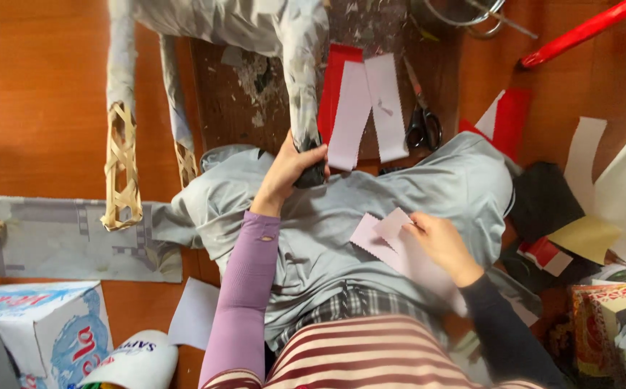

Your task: Assembling and decorating a paper animal figure with red and black paper strips and glue.

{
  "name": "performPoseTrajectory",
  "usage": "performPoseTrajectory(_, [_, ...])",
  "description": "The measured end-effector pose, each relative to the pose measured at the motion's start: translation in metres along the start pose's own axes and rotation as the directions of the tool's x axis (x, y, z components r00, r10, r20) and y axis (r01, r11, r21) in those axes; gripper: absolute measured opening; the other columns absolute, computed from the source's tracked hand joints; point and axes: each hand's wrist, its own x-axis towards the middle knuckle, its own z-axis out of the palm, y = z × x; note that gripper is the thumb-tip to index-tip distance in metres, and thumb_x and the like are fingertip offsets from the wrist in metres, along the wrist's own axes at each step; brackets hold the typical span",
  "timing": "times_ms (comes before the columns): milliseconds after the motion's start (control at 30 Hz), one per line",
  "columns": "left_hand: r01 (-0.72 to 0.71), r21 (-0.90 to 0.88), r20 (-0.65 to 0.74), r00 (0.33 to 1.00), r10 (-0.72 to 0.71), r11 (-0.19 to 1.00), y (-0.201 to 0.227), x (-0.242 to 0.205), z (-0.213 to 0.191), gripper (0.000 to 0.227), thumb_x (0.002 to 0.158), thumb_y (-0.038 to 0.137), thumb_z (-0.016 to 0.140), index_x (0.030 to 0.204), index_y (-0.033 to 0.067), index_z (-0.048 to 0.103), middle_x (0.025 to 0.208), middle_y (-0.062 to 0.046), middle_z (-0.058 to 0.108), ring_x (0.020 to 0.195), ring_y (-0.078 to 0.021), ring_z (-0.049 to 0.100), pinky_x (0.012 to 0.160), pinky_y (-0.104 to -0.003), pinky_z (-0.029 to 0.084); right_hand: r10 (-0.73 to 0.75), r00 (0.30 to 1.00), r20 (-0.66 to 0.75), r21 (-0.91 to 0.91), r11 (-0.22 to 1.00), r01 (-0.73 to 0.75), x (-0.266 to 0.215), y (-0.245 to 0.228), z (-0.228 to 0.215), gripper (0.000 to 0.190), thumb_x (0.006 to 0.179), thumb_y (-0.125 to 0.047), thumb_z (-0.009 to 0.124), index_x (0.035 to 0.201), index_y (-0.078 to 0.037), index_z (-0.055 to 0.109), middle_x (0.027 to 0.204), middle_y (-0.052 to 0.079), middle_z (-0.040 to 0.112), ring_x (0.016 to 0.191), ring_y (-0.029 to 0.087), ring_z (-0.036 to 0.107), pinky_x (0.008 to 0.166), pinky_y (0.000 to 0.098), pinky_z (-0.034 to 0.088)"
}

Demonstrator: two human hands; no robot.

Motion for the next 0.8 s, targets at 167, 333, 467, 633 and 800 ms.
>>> performPoseTrajectory(167, [0.004, 0.053, 0.080, 0.997, -0.008, 0.999, -0.003, -0.001, 0.003, 0.047, 0.093, 0.004, 0.071, 0.131, 0.0043, 0.043, 0.086, -0.009, 0.066, 0.064, -0.0197, 0.068, 0.058, -0.035, 0.058, -0.346, 0.864, -0.364, 0.011, 0.927, 0.376, 0.030, -0.029, -0.069, 0.017, 0.095, -0.007, 0.064, 0.108, 0.001, 0.071, 0.095, 0.020, 0.072, 0.084, 0.024, 0.070, 0.072, 0.0344, 0.053])
performPoseTrajectory(333, [0.050, 0.022, -0.002, 0.999, -0.050, 0.999, -0.008, -0.001, 0.009, 0.050, 0.092, 0.005, 0.070, 0.134, 0.0053, 0.043, 0.090, -0.010, 0.067, 0.065, -0.0196, 0.070, 0.060, -0.034, 0.059, -0.359, 0.735, -0.576, -0.072, 0.917, 0.392, 0.147, -0.066, -0.157, 0.014, 0.107, -0.010, 0.067, 0.108, 0.003, 0.069, 0.087, 0.022, 0.067, 0.076, 0.027, 0.067, 0.069, 0.0381, 0.051])
performPoseTrajectory(467, [0.045, -0.004, -0.011, 0.999, -0.045, 0.999, -0.009, -0.001, 0.009, 0.051, 0.091, 0.005, 0.070, 0.134, 0.0060, 0.042, 0.091, -0.010, 0.067, 0.065, -0.0202, 0.070, 0.060, -0.035, 0.060, -0.543, 0.587, -0.600, -0.317, 0.836, 0.449, 0.279, -0.067, -0.176, 0.021, 0.100, -0.016, 0.075, 0.101, 0.004, 0.070, 0.087, 0.025, 0.067, 0.083, 0.040, 0.069, 0.070, 0.0447, 0.054])
performPoseTrajectory(633, [0.068, -0.035, 0.009, 0.998, -0.068, 0.997, -0.009, -0.001, 0.008, 0.054, 0.092, 0.007, 0.070, 0.137, 0.0058, 0.041, 0.091, -0.012, 0.068, 0.067, -0.0204, 0.070, 0.061, -0.035, 0.060, -0.608, 0.512, -0.607, -0.608, 0.770, 0.193, 0.387, -0.064, -0.173, 0.011, 0.095, -0.010, 0.070, 0.093, 0.001, 0.070, 0.098, 0.026, 0.069, 0.091, 0.046, 0.068, 0.077, 0.0543, 0.052])
performPoseTrajectory(800, [0.123, -0.071, -0.015, 0.992, -0.125, 0.990, 0.008, -0.001, 0.020, 0.057, 0.089, 0.005, 0.070, 0.137, 0.0087, 0.040, 0.095, -0.012, 0.072, 0.070, -0.0201, 0.071, 0.065, -0.035, 0.060, -0.378, 0.696, -0.610, -0.448, 0.890, 0.090, 0.444, -0.065, -0.143, 0.013, 0.095, -0.009, 0.064, 0.096, 0.001, 0.071, 0.098, 0.028, 0.069, 0.094, 0.048, 0.067, 0.080, 0.0544, 0.054])
